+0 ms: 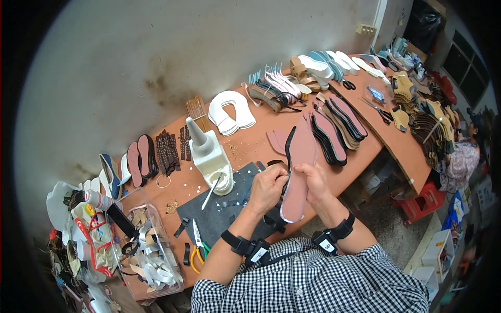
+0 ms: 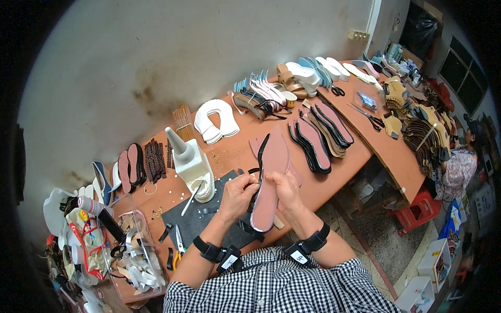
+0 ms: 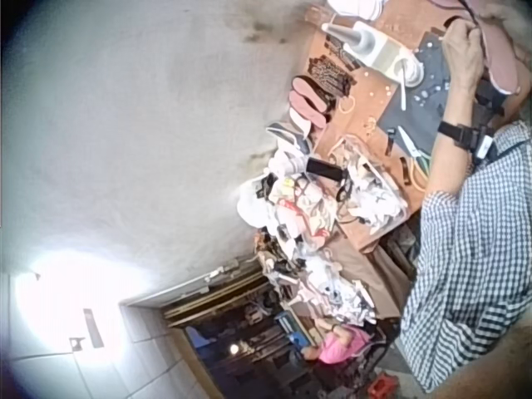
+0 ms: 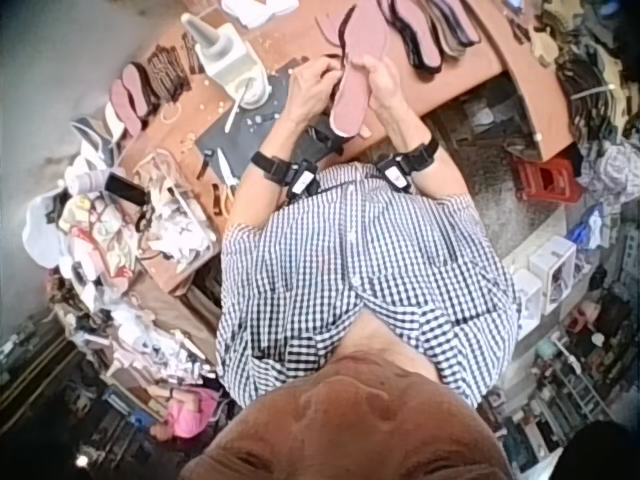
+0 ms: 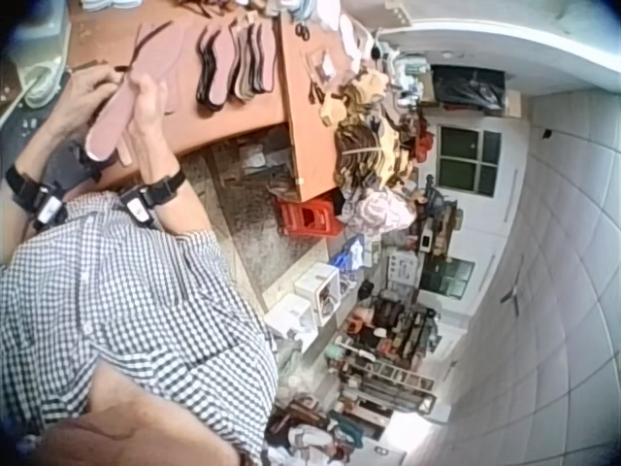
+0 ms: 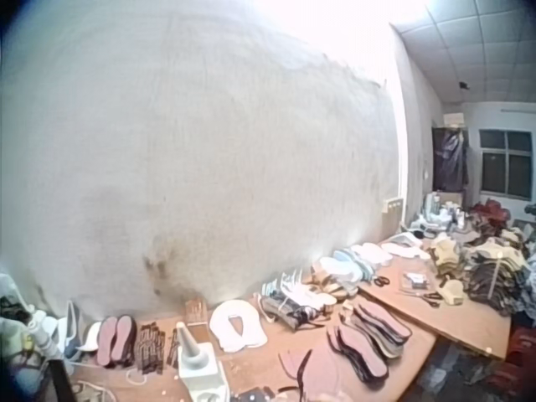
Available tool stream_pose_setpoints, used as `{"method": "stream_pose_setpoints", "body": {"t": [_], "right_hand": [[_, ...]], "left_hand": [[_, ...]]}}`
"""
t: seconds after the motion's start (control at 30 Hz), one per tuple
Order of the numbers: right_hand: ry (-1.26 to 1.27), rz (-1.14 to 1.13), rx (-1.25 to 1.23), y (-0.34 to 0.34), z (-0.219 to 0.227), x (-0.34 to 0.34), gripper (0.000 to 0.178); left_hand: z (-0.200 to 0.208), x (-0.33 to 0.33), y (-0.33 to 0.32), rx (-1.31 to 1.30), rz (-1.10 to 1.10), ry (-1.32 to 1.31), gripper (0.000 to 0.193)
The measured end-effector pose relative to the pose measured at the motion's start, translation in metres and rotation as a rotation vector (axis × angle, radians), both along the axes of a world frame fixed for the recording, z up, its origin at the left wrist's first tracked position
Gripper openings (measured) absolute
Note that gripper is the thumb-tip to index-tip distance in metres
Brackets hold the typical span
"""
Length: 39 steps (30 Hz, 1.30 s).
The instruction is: The recorder is attaching and stitching black decorative straps onto pink shoe insoles or upper components at a workbench.
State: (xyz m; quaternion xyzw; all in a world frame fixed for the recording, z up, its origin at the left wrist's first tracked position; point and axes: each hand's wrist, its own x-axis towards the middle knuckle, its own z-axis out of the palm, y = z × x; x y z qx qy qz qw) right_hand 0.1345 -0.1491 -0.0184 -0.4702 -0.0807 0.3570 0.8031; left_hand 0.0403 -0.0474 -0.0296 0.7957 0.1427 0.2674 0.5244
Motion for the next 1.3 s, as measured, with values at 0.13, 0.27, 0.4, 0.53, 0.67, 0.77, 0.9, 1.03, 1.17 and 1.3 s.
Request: {"method": "stream_pose_setpoints", "body": {"t": [0.13, 0.27, 0.4, 0.53, 0.67, 0.77, 0.9, 1.03, 1.17, 1.3], "right_hand": [[-0.052, -0.008, -0.004, 0.002, -0.003, 0.000, 0.010], [-0.096, -0.026, 0.040, 0.005, -0.010, -0.002, 0.011], [-0.181, -0.029, 0.060, 0.005, -0.009, -0.004, 0.012], [-0.206, -0.054, 0.065, 0.002, -0.005, -0.005, 0.011], [-0.103, -0.027, 0.075, 0.001, 0.001, -0.006, 0.004], [-0.088, 0.028, 0.039, 0.000, 0.013, -0.010, 0.006], [-0.127, 0.175, -0.099, -0.007, 0.011, 0.000, 0.016], [-0.087, 0.127, -0.016, -0.007, 0.016, 0.001, 0.017], [-0.049, 0.090, 0.076, -0.003, 0.008, 0.017, 0.017], [-0.038, 0.031, 0.109, -0.002, 0.023, 0.013, 0.017]], "left_hand": [[0.001, -0.001, -0.001, 0.121, 0.020, -0.043, 0.006], [0.006, 0.000, -0.006, 0.485, 0.097, -0.083, 0.006], [0.015, -0.001, -0.013, 0.800, 0.103, -0.087, 0.010], [0.011, -0.001, -0.017, 0.868, 0.081, -0.042, 0.011], [0.004, -0.007, -0.020, 0.764, 0.043, 0.018, 0.013], [0.009, -0.009, -0.024, 0.803, 0.036, 0.036, 0.014], [0.007, -0.010, -0.022, 0.970, 0.057, -0.035, 0.017], [-0.002, -0.013, -0.020, 0.144, 0.006, -0.197, 0.023], [0.004, -0.023, -0.016, -0.428, -0.114, -0.056, 0.019], [0.007, -0.022, -0.016, 0.305, 0.046, -0.208, 0.017]]}}
